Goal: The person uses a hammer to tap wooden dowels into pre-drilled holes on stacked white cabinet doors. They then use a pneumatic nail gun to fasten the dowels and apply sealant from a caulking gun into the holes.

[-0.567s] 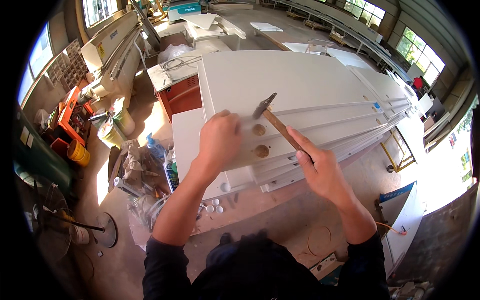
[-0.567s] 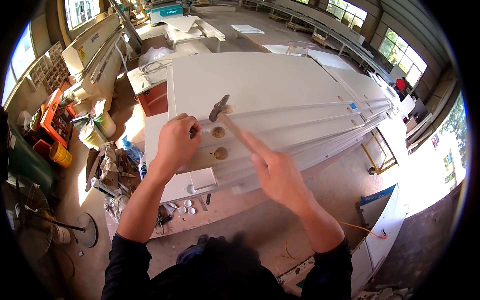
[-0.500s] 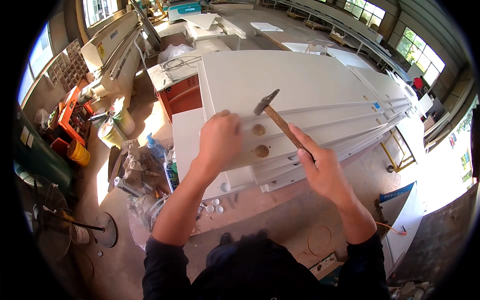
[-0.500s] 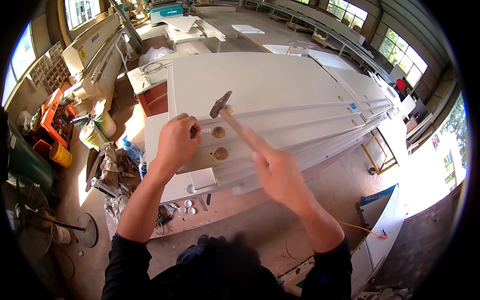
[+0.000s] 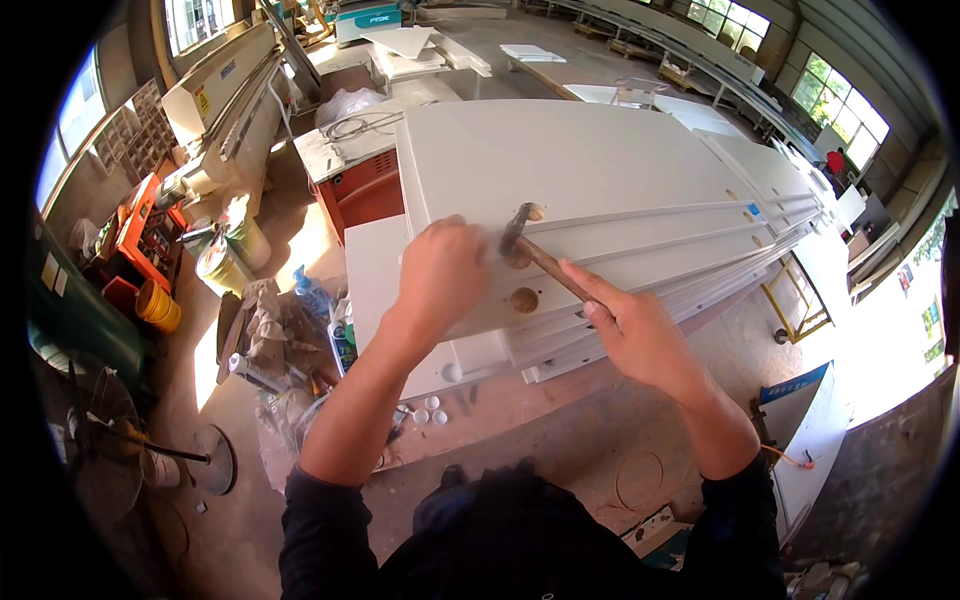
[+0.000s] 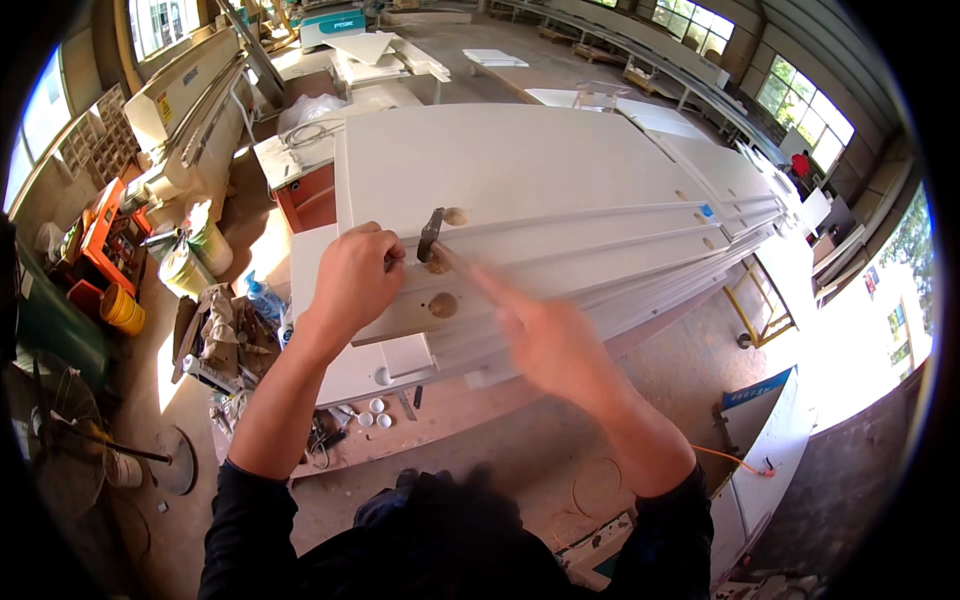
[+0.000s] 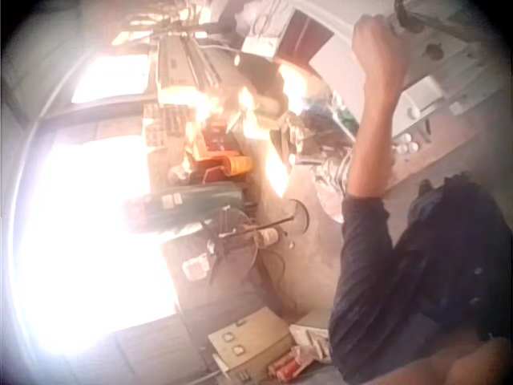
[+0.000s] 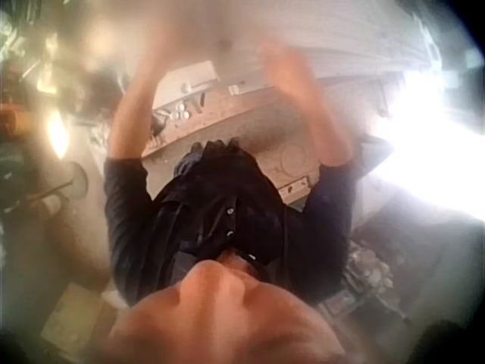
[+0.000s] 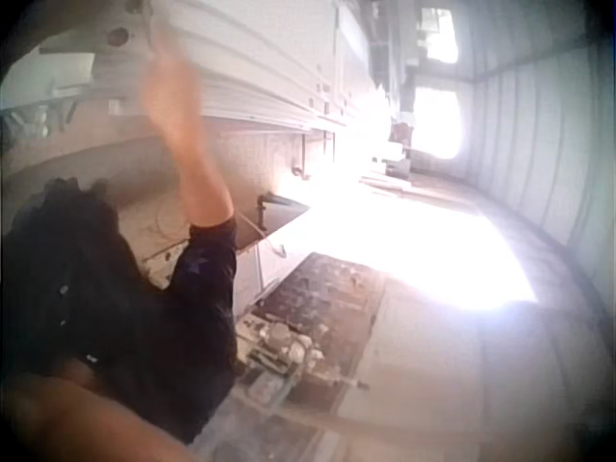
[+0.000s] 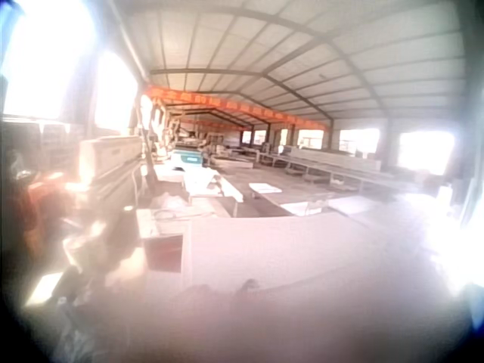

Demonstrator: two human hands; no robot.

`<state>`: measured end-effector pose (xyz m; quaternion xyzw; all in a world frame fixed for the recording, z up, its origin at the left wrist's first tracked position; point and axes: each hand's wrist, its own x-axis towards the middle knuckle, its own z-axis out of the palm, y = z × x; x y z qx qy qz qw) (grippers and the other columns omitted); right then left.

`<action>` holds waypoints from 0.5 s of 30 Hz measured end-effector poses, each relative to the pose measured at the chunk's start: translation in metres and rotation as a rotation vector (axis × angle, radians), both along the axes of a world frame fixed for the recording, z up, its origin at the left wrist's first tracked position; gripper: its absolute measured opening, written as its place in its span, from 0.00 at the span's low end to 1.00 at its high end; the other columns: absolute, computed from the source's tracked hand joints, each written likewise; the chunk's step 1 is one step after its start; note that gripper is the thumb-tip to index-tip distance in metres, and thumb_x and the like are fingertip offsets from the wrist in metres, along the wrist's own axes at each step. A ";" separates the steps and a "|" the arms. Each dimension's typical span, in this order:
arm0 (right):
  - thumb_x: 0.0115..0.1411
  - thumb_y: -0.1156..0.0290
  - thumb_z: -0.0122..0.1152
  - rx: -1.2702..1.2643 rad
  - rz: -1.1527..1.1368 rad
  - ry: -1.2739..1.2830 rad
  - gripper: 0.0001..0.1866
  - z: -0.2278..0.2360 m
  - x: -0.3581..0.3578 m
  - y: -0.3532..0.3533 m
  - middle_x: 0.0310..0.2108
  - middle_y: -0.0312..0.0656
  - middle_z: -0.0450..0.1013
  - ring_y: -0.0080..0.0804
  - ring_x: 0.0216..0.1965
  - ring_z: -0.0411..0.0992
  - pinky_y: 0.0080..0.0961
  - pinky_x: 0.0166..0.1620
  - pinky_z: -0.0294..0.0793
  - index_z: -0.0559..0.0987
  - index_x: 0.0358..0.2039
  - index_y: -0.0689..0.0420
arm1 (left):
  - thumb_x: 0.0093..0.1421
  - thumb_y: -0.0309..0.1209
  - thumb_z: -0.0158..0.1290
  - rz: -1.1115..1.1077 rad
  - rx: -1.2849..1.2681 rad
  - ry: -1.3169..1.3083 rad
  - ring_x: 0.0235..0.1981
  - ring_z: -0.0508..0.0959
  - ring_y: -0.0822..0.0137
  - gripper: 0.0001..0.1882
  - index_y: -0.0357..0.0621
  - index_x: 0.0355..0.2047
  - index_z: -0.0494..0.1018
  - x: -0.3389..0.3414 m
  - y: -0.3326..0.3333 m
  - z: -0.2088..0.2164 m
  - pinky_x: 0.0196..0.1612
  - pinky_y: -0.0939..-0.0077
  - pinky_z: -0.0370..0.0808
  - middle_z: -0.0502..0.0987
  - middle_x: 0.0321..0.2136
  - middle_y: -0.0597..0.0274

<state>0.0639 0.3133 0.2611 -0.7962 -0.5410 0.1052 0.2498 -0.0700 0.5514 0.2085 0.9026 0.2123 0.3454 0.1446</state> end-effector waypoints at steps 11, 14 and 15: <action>0.76 0.71 0.53 0.177 -0.022 0.017 0.29 -0.006 -0.010 0.005 0.23 0.48 0.67 0.39 0.23 0.62 0.33 0.33 0.72 0.67 0.76 0.42 | 0.55 0.27 0.64 0.028 -0.076 0.183 0.36 0.83 0.46 0.08 0.38 0.34 0.85 -0.010 0.007 0.012 0.42 0.55 0.80 0.83 0.33 0.48; 0.75 0.72 0.54 0.082 -0.024 -0.097 0.30 -0.010 -0.008 0.000 0.23 0.51 0.68 0.43 0.22 0.65 0.35 0.34 0.73 0.68 0.75 0.39 | 0.56 0.27 0.65 0.003 -0.101 0.116 0.34 0.83 0.47 0.08 0.37 0.34 0.85 -0.014 0.002 0.017 0.42 0.57 0.79 0.83 0.34 0.47; 0.74 0.73 0.54 0.011 -0.005 -0.147 0.30 -0.011 -0.006 0.001 0.24 0.52 0.69 0.45 0.22 0.66 0.36 0.34 0.73 0.68 0.75 0.39 | 0.56 0.27 0.65 0.011 -0.133 0.097 0.34 0.83 0.48 0.08 0.37 0.35 0.84 -0.017 0.003 0.015 0.42 0.58 0.79 0.83 0.33 0.47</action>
